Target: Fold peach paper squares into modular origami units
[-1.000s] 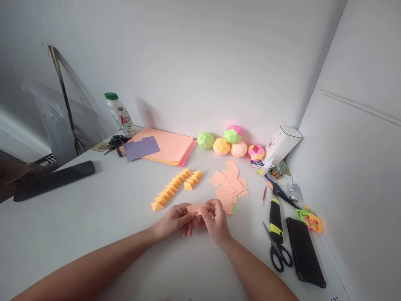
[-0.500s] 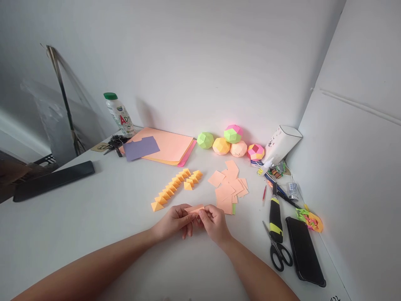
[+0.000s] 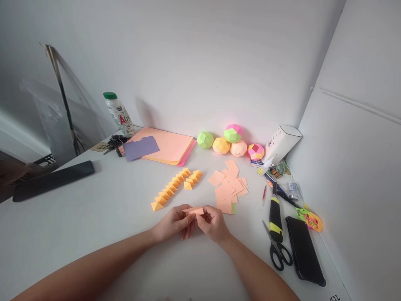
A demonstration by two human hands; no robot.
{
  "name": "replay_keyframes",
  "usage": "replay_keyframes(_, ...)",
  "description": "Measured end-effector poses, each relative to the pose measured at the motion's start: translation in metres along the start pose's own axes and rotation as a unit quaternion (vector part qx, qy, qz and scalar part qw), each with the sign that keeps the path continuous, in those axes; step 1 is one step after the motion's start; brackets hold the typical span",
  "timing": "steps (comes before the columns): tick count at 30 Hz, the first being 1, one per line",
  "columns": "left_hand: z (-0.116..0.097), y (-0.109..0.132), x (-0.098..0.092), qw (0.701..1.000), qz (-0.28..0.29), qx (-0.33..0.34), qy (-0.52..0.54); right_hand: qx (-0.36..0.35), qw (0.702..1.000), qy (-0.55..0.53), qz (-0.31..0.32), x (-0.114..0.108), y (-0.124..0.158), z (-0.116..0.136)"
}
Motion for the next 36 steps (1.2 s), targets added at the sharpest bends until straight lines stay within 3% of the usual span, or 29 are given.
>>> replay_keyframes(9, 0.0, 0.001, 0.001, 1.0, 0.009, -0.003, -0.024, 0.028, 0.998, 0.039, -0.035, -0.004, 0.002, -0.006)
replay_keyframes(15, -0.007, -0.001, -0.001, 0.999, 0.032, -0.011, 0.012, 0.065, 0.995, -0.033, -0.073, -0.012, 0.001, -0.012)
replay_keyframes(19, -0.007, -0.002, -0.003, 0.999, 0.029, -0.026, 0.025, 0.037, 0.989, -0.08, -0.118, -0.018, -0.001, -0.011)
replay_keyframes(21, -0.006, -0.003, -0.003, 0.999, 0.029, -0.027, 0.026, 0.03, 0.992, -0.072, -0.097, -0.015, -0.001, -0.009)
replay_keyframes(25, -0.006, -0.002, -0.002, 0.999, 0.026, -0.009, 0.023, 0.018, 0.999, -0.038, 0.02, 0.0, 0.001, -0.002)
replay_keyframes(27, -0.004, -0.001, -0.001, 1.0, 0.023, -0.006, 0.011, 0.015, 0.999, -0.033, 0.034, 0.003, 0.002, 0.0)
replay_keyframes(36, -0.001, -0.001, -0.003, 0.998, 0.007, -0.021, 0.061, 0.056, 0.996, -0.03, -0.069, -0.011, 0.001, -0.01)
Point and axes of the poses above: each hand's wrist, its own y-axis away from the middle knuckle, its own x-axis out of the palm, z = x × y, the point moved 4 cm from there along -y, towards the middle knuckle, and after that the axes turned 1 degree about -y, right-handed, at the moved point
